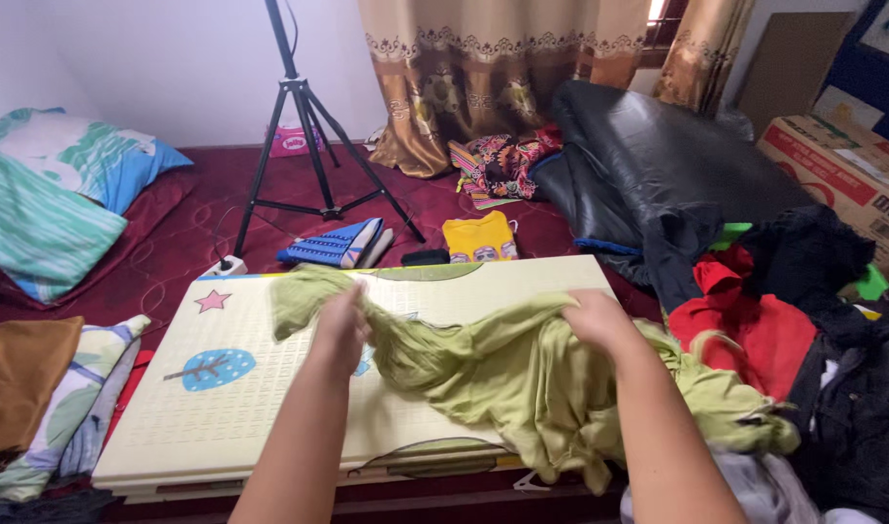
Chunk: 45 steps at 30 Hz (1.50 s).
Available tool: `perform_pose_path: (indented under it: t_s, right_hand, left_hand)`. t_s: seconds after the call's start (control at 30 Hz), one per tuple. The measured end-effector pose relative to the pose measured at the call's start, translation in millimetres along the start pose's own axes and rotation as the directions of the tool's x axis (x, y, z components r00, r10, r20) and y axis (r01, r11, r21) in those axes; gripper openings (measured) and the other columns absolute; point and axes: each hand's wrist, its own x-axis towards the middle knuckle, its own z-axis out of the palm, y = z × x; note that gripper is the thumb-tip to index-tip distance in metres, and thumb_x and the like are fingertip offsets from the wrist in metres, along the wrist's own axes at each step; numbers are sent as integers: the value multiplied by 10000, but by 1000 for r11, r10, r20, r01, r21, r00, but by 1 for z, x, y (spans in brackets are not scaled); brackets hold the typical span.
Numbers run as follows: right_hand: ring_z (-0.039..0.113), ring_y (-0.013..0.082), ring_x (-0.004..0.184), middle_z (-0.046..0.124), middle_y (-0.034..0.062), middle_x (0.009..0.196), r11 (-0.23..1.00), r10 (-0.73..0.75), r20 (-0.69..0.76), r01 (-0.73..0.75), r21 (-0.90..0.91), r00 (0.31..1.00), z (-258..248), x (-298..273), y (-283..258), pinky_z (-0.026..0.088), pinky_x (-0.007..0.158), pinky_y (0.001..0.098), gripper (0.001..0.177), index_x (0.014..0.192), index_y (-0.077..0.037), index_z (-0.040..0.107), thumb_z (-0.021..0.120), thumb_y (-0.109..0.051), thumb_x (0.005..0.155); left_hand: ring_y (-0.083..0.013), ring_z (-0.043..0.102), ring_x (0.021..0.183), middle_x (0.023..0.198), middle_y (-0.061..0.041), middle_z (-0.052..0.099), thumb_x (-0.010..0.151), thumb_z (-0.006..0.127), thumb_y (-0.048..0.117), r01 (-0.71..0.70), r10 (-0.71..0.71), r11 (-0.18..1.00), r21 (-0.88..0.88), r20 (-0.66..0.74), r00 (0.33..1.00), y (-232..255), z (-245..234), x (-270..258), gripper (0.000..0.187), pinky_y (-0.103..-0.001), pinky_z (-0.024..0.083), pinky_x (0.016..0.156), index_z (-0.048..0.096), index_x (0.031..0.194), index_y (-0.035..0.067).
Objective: The person folds a blue patterned garment on a small table, then picks up a light green garment and begins buttoning it. The person continues to manipulate the green garment, smoothing and adjusting it on the table.
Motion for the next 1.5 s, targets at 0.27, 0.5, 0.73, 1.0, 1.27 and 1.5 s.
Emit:
perform_pose_path:
  t_s: [0.27,0.5,0.73,1.0,1.27,1.5]
  right_hand:
    - [600,119,1176,636,63,1306,233,-370,19,73,970,929,5,-57,-165,478,1009,290,490,1517,-11,451,507,-113,1041]
    - [539,183,1325,487,97,1529,512,-532,77,248,822,843,30,-55,-217,448,1075,335,899,1597,-126,141,716,-196,910]
    - [636,209,1146,682,160,1260,954,-300,401,268,134,865,82,-45,-214,513,964,334,736,1426,-103,487,837,-235,792]
    - [652,160,1159,666,68,1304,891,-345,295,211,403,891,59,-34,-194,544,987,342,562,1300,-159,631,824,-197,774]
    - [673,228,1078,709,97,1203,937,-264,65,240,256,962,113,-19,-170,526,981,394,542,1342,-128,645,642,-53,806]
    - [661,156,773,713,69,932,472,-56,-123,135,871,991,89,7,-151,583,798,385,257,1168,-11,657,448,-140,1090]
  left_hand:
    - [-197,586,1169,1325,-92,567,805,851,250,-230,-32,869,438,513,858,-32,47,-92,860,-364,498,957,378,1500,70]
    - [-180,689,1045,1188,-111,721,896,495,52,-166,122,973,163,252,960,9,31,-79,442,-319,542,924,600,1326,38]
    - [-149,668,953,1097,-77,708,1069,462,249,-21,81,964,-265,220,972,51,5,-71,302,-314,535,849,616,1217,36]
    - [-143,662,836,974,-51,708,1062,469,290,-35,83,947,-320,137,987,68,-3,-69,297,-315,553,759,651,1107,60]
    - [-95,638,850,974,-15,709,1052,542,264,-57,91,973,-222,148,985,38,18,-71,253,-256,525,771,687,1093,60]
    - [-217,654,905,1040,-104,692,901,683,387,-298,459,837,460,-291,840,36,-15,-49,413,-363,539,823,622,1137,54]
